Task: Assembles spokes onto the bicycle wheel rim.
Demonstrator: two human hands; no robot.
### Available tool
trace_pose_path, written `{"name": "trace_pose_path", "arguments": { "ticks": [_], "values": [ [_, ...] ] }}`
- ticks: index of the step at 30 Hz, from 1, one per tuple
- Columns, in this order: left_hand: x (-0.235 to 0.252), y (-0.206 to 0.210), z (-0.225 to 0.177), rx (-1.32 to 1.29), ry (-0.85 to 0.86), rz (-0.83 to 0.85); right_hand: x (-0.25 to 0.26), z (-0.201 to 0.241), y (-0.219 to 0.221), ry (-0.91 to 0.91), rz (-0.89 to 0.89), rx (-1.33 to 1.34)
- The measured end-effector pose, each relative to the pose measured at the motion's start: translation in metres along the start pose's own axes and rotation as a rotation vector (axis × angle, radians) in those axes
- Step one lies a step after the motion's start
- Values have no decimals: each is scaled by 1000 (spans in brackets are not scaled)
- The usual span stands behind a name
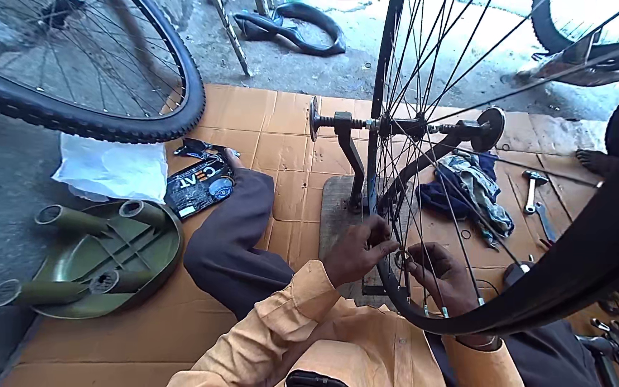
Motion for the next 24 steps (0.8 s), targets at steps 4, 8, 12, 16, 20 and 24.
{"name": "trace_pose_path", "arguments": {
  "ticks": [4, 8, 12, 16, 20, 24],
  "values": [
    [6, 0, 6, -65, -167, -32, -1, 2, 14, 17, 71, -58],
    [7, -3, 5, -43, -119, 9, 7, 5, 23, -59, 118, -61],
    [7, -1, 12, 31, -124, 69, 12, 12, 27, -64, 180, -80],
    [8, 3, 17, 167, -59, 259, 12, 13, 27, -82, 211, -135],
    [10, 2, 17, 191, -107, 281, 12, 1, 26, -53, 148, -135],
    [9, -4, 12, 42, -123, 364, 14, -6, 25, -21, 174, -117]
  ]
}}
Point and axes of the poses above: each hand's wrist, its own x-axis towards the middle knuckle, its own y-axis out of the palm, z = x × y, the point moved 5 cm from there along x, towards the middle knuckle, and after that the axes turned 11 degrees about -y, right-handed, at the moved point
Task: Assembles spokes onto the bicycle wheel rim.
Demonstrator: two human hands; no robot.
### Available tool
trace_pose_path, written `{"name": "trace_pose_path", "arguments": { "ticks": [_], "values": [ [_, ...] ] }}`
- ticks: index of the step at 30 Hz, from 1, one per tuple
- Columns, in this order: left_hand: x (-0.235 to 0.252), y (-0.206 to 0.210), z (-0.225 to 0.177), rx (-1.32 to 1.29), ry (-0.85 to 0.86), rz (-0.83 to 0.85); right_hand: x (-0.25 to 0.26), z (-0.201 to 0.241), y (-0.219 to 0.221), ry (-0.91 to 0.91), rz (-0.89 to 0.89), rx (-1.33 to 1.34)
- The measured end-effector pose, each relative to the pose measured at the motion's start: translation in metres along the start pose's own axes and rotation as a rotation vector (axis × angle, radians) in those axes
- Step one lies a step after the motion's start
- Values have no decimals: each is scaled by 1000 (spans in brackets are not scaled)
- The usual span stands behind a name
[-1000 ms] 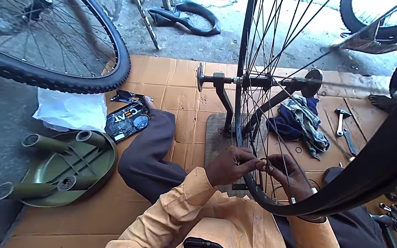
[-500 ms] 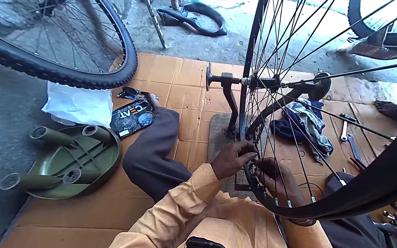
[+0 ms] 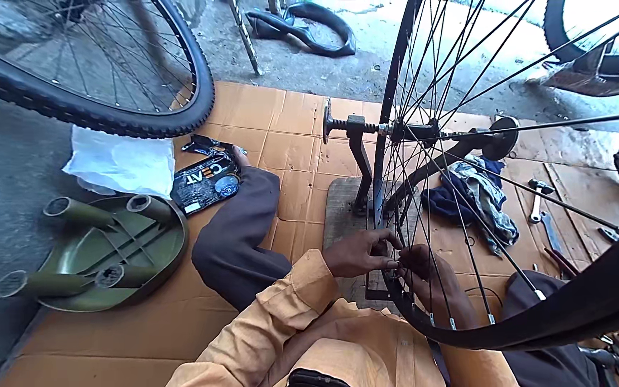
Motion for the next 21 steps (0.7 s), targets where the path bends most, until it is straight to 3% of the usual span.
{"name": "trace_pose_path", "arguments": {
  "ticks": [6, 13, 18, 21],
  "values": [
    [-1, 0, 2, -163, 61, 217, 3, -17, -7, -4, 97, 63],
    [12, -6, 14, -29, 153, 191, 9, -32, -8, 22, 140, 164],
    [14, -7, 11, -45, 94, 225, 17, 31, 6, 226, 71, 235],
    [17, -6, 5, -11, 76, 156, 17, 17, 8, 138, 128, 326]
  ]
}}
Point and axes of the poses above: each hand's wrist, its own x-axis towards the middle knuckle, its own y-axis out of the palm, z = x × y, the point moved 5 cm from there along x, towards the middle knuckle, and after that the axes turned 11 degrees about -y, right-handed, at the moved point
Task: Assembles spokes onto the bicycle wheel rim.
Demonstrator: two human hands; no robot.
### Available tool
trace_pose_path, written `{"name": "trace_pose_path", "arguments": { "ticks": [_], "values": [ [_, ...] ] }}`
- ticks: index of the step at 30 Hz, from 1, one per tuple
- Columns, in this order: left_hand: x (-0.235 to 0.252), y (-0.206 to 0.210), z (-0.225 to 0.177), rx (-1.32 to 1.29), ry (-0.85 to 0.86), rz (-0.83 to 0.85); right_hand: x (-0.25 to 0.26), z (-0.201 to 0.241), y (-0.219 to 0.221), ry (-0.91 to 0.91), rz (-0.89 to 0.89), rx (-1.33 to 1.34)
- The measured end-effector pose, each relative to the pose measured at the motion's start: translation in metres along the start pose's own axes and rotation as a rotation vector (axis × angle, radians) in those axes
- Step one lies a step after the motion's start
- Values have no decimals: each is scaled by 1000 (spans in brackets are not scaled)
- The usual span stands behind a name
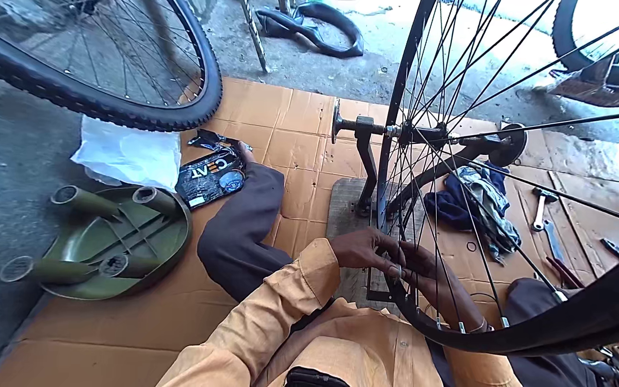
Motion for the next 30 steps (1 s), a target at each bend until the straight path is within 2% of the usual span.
{"name": "trace_pose_path", "arguments": {
  "ticks": [3, 5, 7, 9, 12, 15, 18, 20, 25, 27, 30],
  "values": [
    [1, 3, -11, 148, -79, -100, 1, -25, -14, -119, 205, 108],
    [-3, 8, -18, 213, -126, -167, -3, -19, -16, -57, 272, 122],
    [-3, 10, -19, 219, -152, -203, -5, -10, -13, 15, 243, 94],
    [-2, 10, -15, 195, -150, -201, -4, -24, -18, -43, 245, 165],
    [-3, 6, -12, 106, -127, -137, -3, -10, -8, -12, 135, 153],
    [-5, 1, -7, 15, -105, -61, -3, -24, -16, -58, 167, 118],
    [-6, 2, -9, -108, -80, -9, -5, 6, -1, 55, 58, 92],
    [-6, 3, -9, -159, -75, 12, -4, 1, -4, -27, 67, 148],
    [-11, -2, -10, -96, -54, -156, -9, 11, 5, 76, -155, 40],
    [-14, -1, -13, -56, -62, -231, -11, 1, -2, 52, -168, -19],
    [-14, -2, -10, -6, -35, -263, -16, -21, -15, -66, -95, -69]
  ]
}}
Point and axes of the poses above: each hand's wrist, its own x-axis towards the middle knuckle, its own y-axis out of the palm, z = x × y, the point moved 5 cm from there along x, towards the middle knuckle, and after that the axes turned 11 degrees about -y, right-handed, at the moved point
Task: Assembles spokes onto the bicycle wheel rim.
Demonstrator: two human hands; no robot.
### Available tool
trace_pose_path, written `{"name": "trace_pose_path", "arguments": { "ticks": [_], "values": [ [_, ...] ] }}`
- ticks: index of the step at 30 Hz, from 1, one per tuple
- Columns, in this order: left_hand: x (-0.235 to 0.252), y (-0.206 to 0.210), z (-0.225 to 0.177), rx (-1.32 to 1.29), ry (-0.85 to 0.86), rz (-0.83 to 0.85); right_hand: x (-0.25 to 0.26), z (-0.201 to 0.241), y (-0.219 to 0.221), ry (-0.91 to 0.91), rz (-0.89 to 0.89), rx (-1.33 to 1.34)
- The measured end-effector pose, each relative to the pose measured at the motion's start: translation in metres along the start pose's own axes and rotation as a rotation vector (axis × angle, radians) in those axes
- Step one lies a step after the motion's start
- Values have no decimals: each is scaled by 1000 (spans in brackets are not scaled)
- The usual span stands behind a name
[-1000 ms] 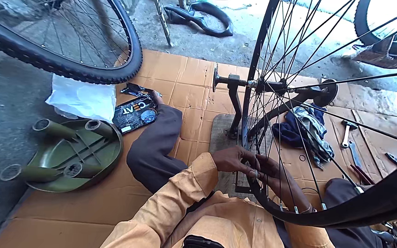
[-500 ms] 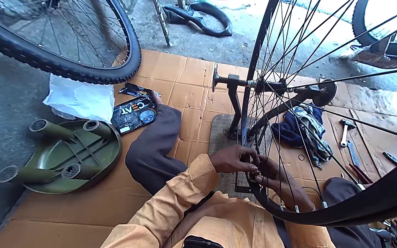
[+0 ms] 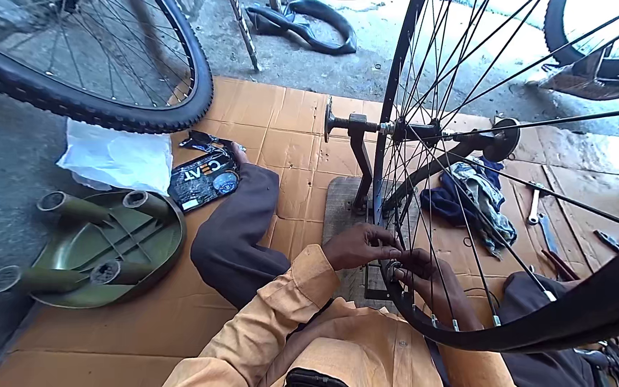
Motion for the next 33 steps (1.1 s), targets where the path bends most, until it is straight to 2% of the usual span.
{"name": "trace_pose_path", "arguments": {
  "ticks": [2, 6, 11, 14, 17, 21, 27, 30, 33],
  "values": [
    [1, 0, 1, 42, 28, 12, 0, -3, -1, -34, 15, -35],
    [0, -2, 2, 204, -27, 23, -4, -3, -4, -40, 21, -93],
    [-1, -3, -4, 290, 24, 9, 0, 2, -8, -25, 16, -14],
    [-2, -3, -5, 356, 123, -12, 2, 0, -10, -11, 55, 5],
    [1, -1, 1, 425, 283, -116, 6, 12, 1, 15, 46, 75],
    [2, 0, 9, 435, 371, -199, 10, 25, 13, -1, 43, 142],
    [1, 1, 13, 343, 308, -123, 2, 17, 5, -7, 63, -19],
    [-1, 2, 11, 315, 323, -91, -2, 10, 8, 10, 138, 69],
    [-4, 0, 9, 227, 308, -9, -2, 11, 9, 20, 126, 136]
  ]
}}
Point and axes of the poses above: each hand's wrist, its own x-axis towards the middle knuckle, its own y-axis out of the palm, z = x × y, the point moved 5 cm from there along x, towards the middle knuckle, and after that the axes turned 11 degrees about -y, right-handed, at the moved point
